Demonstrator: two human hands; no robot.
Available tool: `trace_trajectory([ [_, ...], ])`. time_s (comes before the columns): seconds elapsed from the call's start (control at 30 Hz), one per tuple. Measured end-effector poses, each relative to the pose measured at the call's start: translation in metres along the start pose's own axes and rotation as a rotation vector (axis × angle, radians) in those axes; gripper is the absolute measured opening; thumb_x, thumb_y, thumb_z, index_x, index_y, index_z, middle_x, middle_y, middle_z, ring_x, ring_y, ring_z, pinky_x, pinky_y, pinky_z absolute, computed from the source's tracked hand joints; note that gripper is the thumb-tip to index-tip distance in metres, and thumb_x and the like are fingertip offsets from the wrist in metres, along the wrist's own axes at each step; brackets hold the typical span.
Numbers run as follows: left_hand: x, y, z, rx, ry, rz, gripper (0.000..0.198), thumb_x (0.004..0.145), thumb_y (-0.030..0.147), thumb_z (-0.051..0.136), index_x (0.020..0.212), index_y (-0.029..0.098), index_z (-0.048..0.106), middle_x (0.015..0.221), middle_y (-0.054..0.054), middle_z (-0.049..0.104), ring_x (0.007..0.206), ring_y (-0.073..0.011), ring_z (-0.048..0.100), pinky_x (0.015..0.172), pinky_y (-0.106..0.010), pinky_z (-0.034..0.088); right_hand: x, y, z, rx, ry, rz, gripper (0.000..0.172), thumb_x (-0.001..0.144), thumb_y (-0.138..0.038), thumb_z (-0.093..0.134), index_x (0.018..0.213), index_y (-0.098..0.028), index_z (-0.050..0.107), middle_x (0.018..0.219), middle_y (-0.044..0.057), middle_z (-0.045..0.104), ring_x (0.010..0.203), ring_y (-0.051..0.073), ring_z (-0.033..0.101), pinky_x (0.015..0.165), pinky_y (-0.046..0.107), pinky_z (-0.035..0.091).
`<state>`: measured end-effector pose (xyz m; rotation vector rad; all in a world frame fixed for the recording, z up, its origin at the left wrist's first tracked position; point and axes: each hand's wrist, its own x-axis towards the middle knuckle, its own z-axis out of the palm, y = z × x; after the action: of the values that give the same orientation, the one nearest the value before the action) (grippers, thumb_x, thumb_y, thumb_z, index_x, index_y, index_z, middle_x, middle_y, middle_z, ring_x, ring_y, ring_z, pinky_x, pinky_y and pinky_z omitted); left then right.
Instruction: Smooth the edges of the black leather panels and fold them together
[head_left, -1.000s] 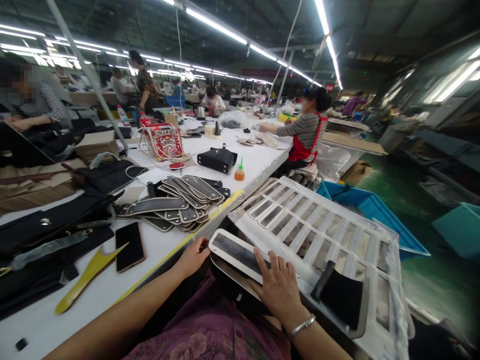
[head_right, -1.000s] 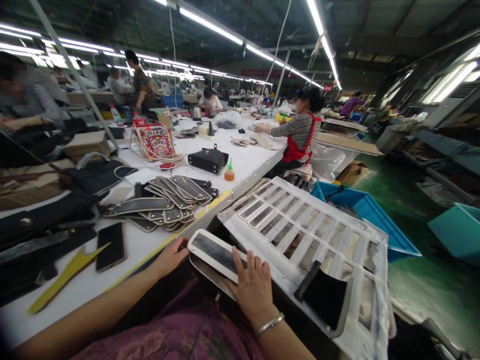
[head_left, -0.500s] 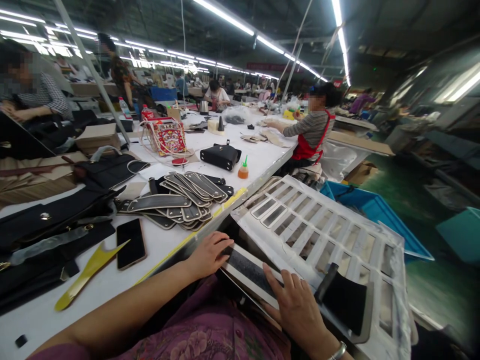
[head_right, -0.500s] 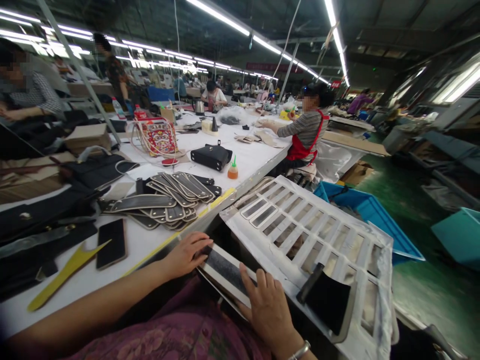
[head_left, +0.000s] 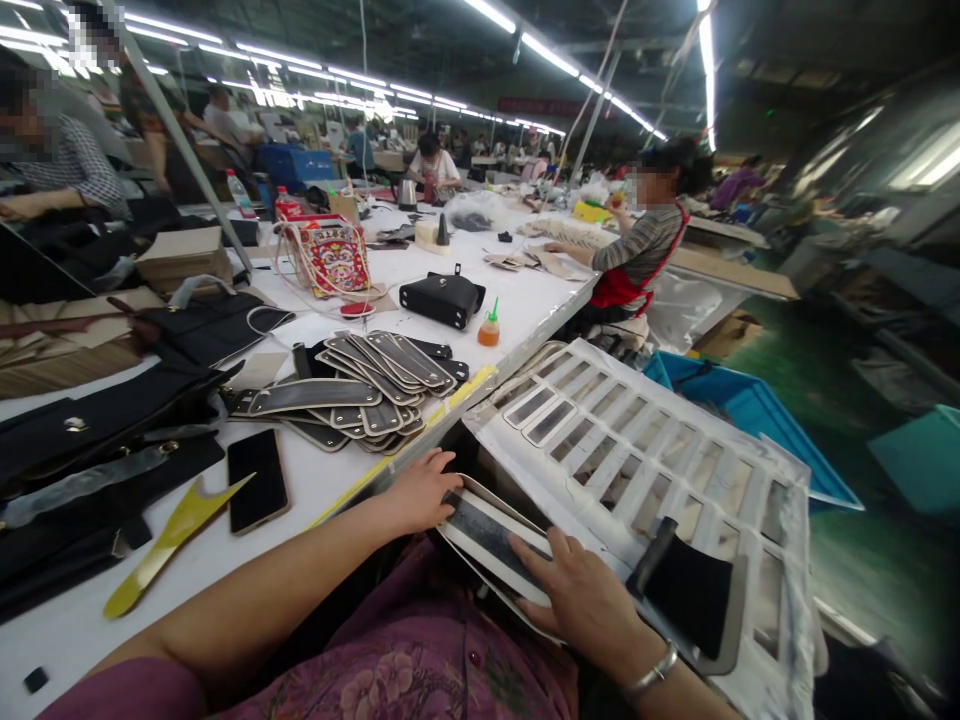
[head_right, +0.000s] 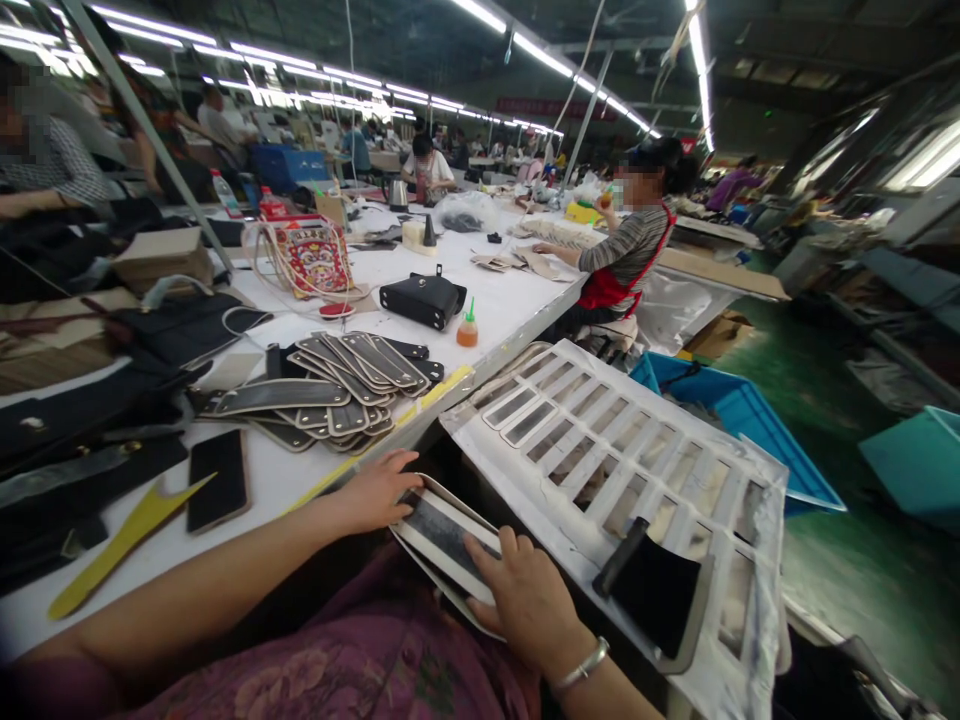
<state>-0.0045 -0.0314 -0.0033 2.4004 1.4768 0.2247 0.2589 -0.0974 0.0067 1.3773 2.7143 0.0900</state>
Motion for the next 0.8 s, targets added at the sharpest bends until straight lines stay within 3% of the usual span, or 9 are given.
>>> trace_trajectory([
  [0.13,0.001,0.033,-0.004,0.155,0.129,0.216,0.027,0.075,0.017,0.056,0.102,0.017,0.057,0.130,-0.012,0.042,0.122,-0.0323,0.032,0.098,-0.050,0.026,0.004,-0.004,-0.006,0.017,-0.045,0.039,0.068,0.067,-0.048,0.065,0.128,-0.035,0.038,0.098,0.009,0.050,0.079,0.023,0.050,0.065,0.032,0.040],
  [0.23,0.009,0.060,0.007,0.074,-0.050,0.536,0.015,0.081,0.021,0.050,0.092,0.016,0.059,0.099,-0.009,0.059,0.093,-0.0227,0.054,0.080,-0.034,0.043,0.001,-0.007,-0.010,0.033,-0.075,0.072,0.059,0.067,-0.047,0.064,0.122,-0.032,0.045,0.096,0.008,0.050,0.080,0.024,0.050,0.065,0.032,0.040],
  [0.33,0.026,0.072,0.022,-0.027,-0.255,0.684,0.014,0.080,0.028,0.054,0.078,0.017,0.062,0.079,-0.005,0.061,0.071,-0.0173,0.057,0.063,-0.025,0.044,0.001,-0.005,-0.019,0.125,-0.112,0.106,0.045,0.066,-0.047,0.064,0.106,-0.026,0.057,0.095,0.009,0.052,0.083,0.026,0.051,0.069,0.036,0.040],
  [0.43,0.041,0.075,0.031,-0.087,-0.281,0.696,0.022,0.084,0.031,0.048,0.077,0.017,0.063,0.072,-0.004,0.062,0.066,-0.0155,0.057,0.060,-0.023,0.042,-0.003,0.009,-0.027,0.508,-0.100,0.166,0.056,0.069,-0.049,0.060,0.118,-0.025,0.049,0.101,0.009,0.055,0.092,0.028,0.052,0.079,0.040,0.040],
  [0.5,0.047,0.076,0.033,-0.071,-0.289,0.663,0.030,0.087,0.034,0.043,0.074,0.016,0.062,0.069,-0.004,0.062,0.064,-0.0158,0.058,0.060,-0.024,0.042,-0.012,0.024,-0.026,0.941,-0.066,0.401,0.055,0.081,-0.045,0.044,0.131,-0.024,0.032,0.097,0.008,0.059,0.091,0.023,0.056,0.080,0.040,0.042],
  [0.6,0.049,0.080,0.037,0.033,-0.318,0.637,0.029,0.085,0.039,0.045,0.077,0.016,0.061,0.076,-0.006,0.064,0.069,-0.0186,0.060,0.061,-0.026,0.044,-0.032,0.042,-0.013,1.566,-0.147,0.909,0.053,0.083,-0.028,0.034,0.133,-0.016,0.019,0.079,0.006,0.062,0.070,0.017,0.062,0.067,0.034,0.048],
  [0.63,0.050,0.082,0.037,0.074,-0.324,0.654,0.027,0.084,0.040,0.047,0.082,0.016,0.060,0.078,-0.006,0.064,0.070,-0.0198,0.060,0.061,-0.027,0.045,-0.040,0.046,-0.007,1.705,-0.207,0.993,0.057,0.080,-0.025,0.039,0.132,-0.015,0.017,0.074,0.004,0.062,0.064,0.016,0.062,0.063,0.031,0.049],
  [0.7,0.051,0.084,0.037,0.135,-0.322,0.742,0.027,0.083,0.040,0.049,0.096,0.018,0.057,0.085,-0.006,0.064,0.072,-0.0216,0.061,0.060,-0.029,0.046,-0.052,0.048,0.005,1.820,-0.326,0.993,0.067,0.075,-0.025,0.050,0.132,-0.015,0.017,0.066,0.001,0.061,0.056,0.014,0.061,0.054,0.025,0.049],
  [0.8,0.055,0.084,0.034,0.149,-0.282,0.912,0.039,0.084,0.036,0.048,0.120,0.024,0.045,0.103,-0.008,0.059,0.080,-0.0228,0.060,0.062,-0.031,0.047,-0.059,0.046,0.019,1.609,-0.370,0.866,0.061,0.074,-0.034,0.054,0.127,-0.015,0.031,0.046,-0.007,0.051,0.034,0.009,0.047,0.033,0.015,0.035],
])
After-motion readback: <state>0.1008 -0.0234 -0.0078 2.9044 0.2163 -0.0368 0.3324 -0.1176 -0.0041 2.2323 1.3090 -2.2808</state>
